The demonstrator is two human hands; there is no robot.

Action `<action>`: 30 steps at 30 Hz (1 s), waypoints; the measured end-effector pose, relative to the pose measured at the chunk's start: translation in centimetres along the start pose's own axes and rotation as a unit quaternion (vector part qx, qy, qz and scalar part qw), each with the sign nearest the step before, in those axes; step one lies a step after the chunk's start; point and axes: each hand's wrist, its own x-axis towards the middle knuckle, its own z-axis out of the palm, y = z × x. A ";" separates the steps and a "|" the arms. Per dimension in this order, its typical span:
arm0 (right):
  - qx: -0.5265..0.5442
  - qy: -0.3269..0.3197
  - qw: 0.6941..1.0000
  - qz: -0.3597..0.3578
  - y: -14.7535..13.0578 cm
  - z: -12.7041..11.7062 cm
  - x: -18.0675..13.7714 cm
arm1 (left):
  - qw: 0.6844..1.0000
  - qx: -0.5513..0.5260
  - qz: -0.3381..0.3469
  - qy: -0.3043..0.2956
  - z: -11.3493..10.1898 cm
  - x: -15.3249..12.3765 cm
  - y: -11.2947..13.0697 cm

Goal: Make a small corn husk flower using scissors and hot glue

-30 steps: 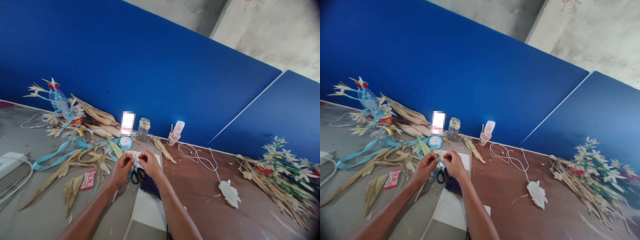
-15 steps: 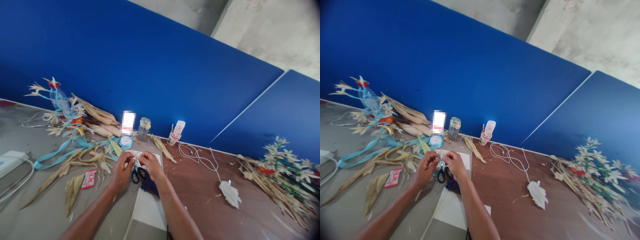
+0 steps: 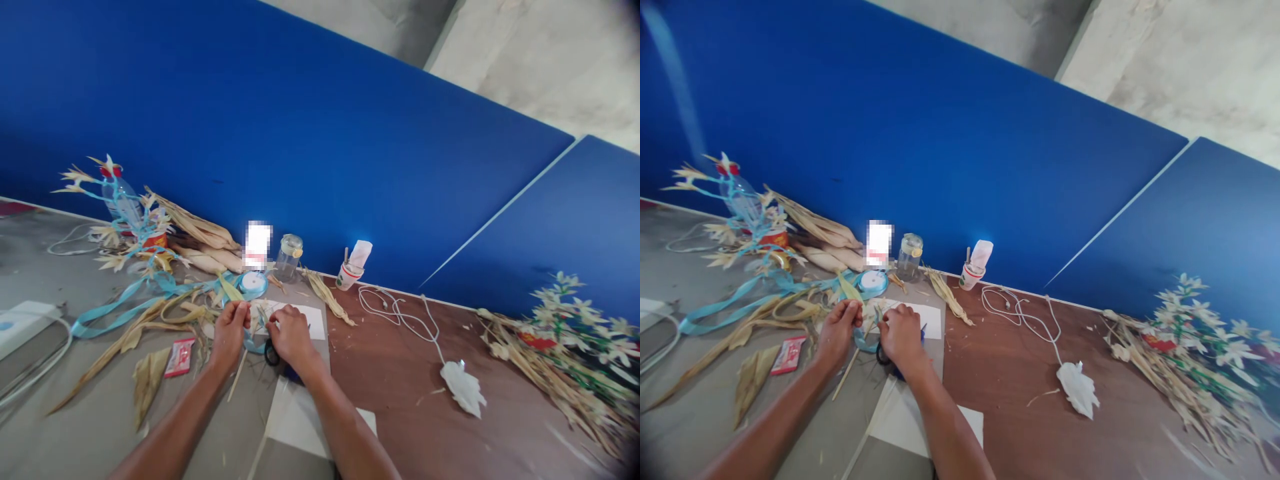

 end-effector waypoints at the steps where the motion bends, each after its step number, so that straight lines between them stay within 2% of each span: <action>1: -0.043 -0.006 0.999 -0.015 -0.3 0.4 -0.1 | 1.000 0.001 0.000 0.001 0.0 0.0 0.0; 5: -0.133 -0.022 0.990 -0.041 -0.8 1.9 0.0 | 1.000 0.007 0.001 -0.010 0.2 0.3 -0.2; 9: -0.131 -0.012 0.991 -0.038 -0.6 2.7 0.4 | 1.000 0.007 0.005 -0.024 0.4 0.3 -0.2; 12: -0.028 0.033 0.999 0.006 -0.1 2.8 0.8 | 1.000 0.003 0.007 -0.024 0.3 0.2 -0.1; 14: 0.137 0.067 0.986 0.069 0.2 2.3 1.1 | 1.000 -0.004 0.000 -0.030 0.3 0.1 0.0; 15: 0.253 0.075 0.959 0.105 0.3 2.0 1.2 | 0.999 -0.012 -0.011 -0.039 0.3 0.1 0.1; 17: 0.472 0.069 0.864 0.161 0.3 1.2 1.4 | 0.996 -0.040 -0.049 -0.070 0.4 -0.1 0.2; 18: 0.548 0.060 0.816 0.176 0.2 0.9 1.3 | 0.992 -0.057 -0.073 -0.088 0.5 -0.2 0.3; 19: 0.600 0.052 0.776 0.184 0.1 0.7 1.3 | 0.987 -0.075 -0.095 -0.105 0.5 -0.3 0.3; 20: 0.631 0.046 0.751 0.189 -0.1 0.6 1.2 | 0.982 -0.090 -0.110 -0.121 0.6 -0.5 0.3; 21: 0.646 0.042 0.738 0.190 -0.3 0.5 1.0 | 0.979 -0.101 -0.117 -0.135 0.6 -0.6 0.4; 24: 0.656 0.047 0.729 0.187 -1.0 0.9 0.6 | 0.976 -0.109 -0.098 -0.163 0.7 -0.8 0.4; 28: 0.621 0.072 0.764 0.159 -1.5 1.3 0.4 | 0.977 -0.105 -0.072 -0.169 0.6 -0.6 0.2; 30: 0.615 0.073 0.769 0.157 -1.5 1.4 0.4 | 0.979 -0.111 -0.076 -0.156 0.6 -0.5 0.1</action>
